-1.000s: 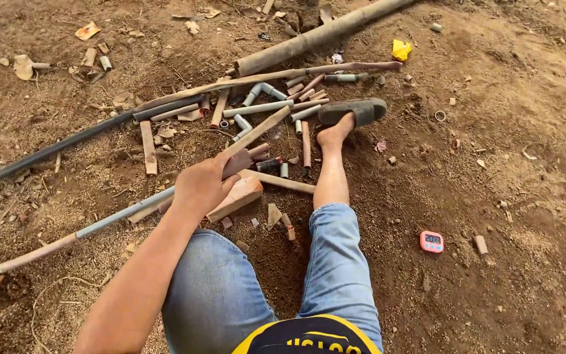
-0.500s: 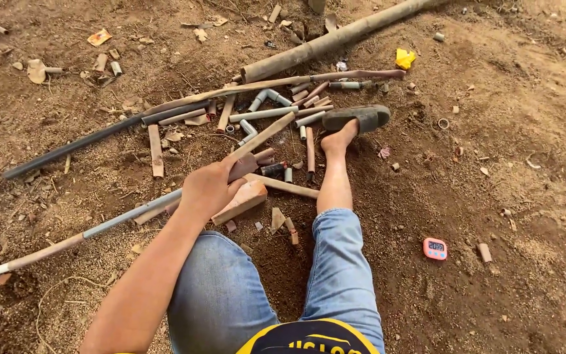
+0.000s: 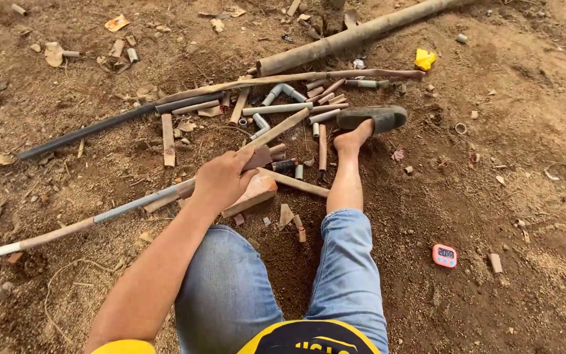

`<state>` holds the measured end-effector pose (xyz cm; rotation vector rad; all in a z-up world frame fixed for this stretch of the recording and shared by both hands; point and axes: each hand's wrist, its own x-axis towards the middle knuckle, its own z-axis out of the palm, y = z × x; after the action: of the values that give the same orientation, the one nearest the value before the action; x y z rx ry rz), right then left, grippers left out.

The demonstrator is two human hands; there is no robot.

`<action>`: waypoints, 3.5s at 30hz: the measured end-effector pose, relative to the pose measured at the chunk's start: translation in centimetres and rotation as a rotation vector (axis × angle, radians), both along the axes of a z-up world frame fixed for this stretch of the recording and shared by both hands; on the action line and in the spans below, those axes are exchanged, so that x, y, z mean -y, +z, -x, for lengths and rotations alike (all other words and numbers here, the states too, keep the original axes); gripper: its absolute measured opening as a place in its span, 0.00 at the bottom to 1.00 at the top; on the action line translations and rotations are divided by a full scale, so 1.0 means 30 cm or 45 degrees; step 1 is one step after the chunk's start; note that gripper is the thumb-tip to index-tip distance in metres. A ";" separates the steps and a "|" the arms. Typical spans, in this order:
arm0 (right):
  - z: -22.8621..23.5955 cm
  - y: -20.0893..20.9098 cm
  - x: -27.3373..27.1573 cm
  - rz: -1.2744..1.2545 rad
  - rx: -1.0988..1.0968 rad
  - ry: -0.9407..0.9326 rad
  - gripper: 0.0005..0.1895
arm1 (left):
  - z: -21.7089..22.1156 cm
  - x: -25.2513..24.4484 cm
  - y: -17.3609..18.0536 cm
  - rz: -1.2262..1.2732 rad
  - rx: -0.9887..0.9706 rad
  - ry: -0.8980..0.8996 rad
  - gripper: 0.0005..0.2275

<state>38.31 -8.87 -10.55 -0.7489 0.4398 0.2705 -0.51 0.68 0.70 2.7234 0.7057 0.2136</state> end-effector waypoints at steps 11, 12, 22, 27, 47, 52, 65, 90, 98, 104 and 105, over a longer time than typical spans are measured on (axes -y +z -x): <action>0.450 0.061 0.481 0.855 0.649 0.917 0.21 | -0.021 -0.033 -0.152 -0.254 -0.133 0.121 0.16; 0.638 0.046 0.698 1.156 0.926 1.231 0.15 | -0.018 -0.049 -0.169 -0.283 -0.124 0.109 0.15; 0.862 0.331 0.451 1.268 1.370 1.625 0.28 | -0.054 -0.024 -0.172 -0.439 -0.010 0.044 0.13; 0.872 0.345 0.423 1.404 1.681 1.484 0.33 | -0.077 0.011 -0.139 -0.411 -0.014 0.123 0.14; 0.931 0.346 0.545 1.419 1.887 1.277 0.34 | -0.038 -0.048 -0.201 -0.315 -0.112 0.157 0.07; 0.944 0.357 0.515 1.386 1.926 1.252 0.34 | -0.036 -0.027 -0.138 -0.238 -0.133 0.165 0.10; 1.004 0.400 0.507 1.363 1.930 1.344 0.34 | 0.008 -0.002 -0.018 -0.036 -0.388 0.214 0.14; 0.942 0.424 0.378 1.568 2.007 1.514 0.35 | -0.009 0.002 -0.091 -0.232 -0.270 0.079 0.11; 0.971 0.330 0.471 1.454 1.926 1.486 0.35 | -0.006 0.005 -0.106 -0.199 -0.261 0.100 0.09; 1.016 0.436 0.557 1.446 1.844 1.534 0.36 | -0.004 0.000 -0.053 0.026 -0.296 0.180 0.11; 1.013 0.421 0.584 1.470 1.851 1.546 0.37 | -0.006 -0.001 -0.051 0.048 -0.316 0.191 0.12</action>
<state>7.92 -26.38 2.06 -2.0268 -1.4625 0.4994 -0.32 0.70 -0.84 2.6893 0.9730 -0.1057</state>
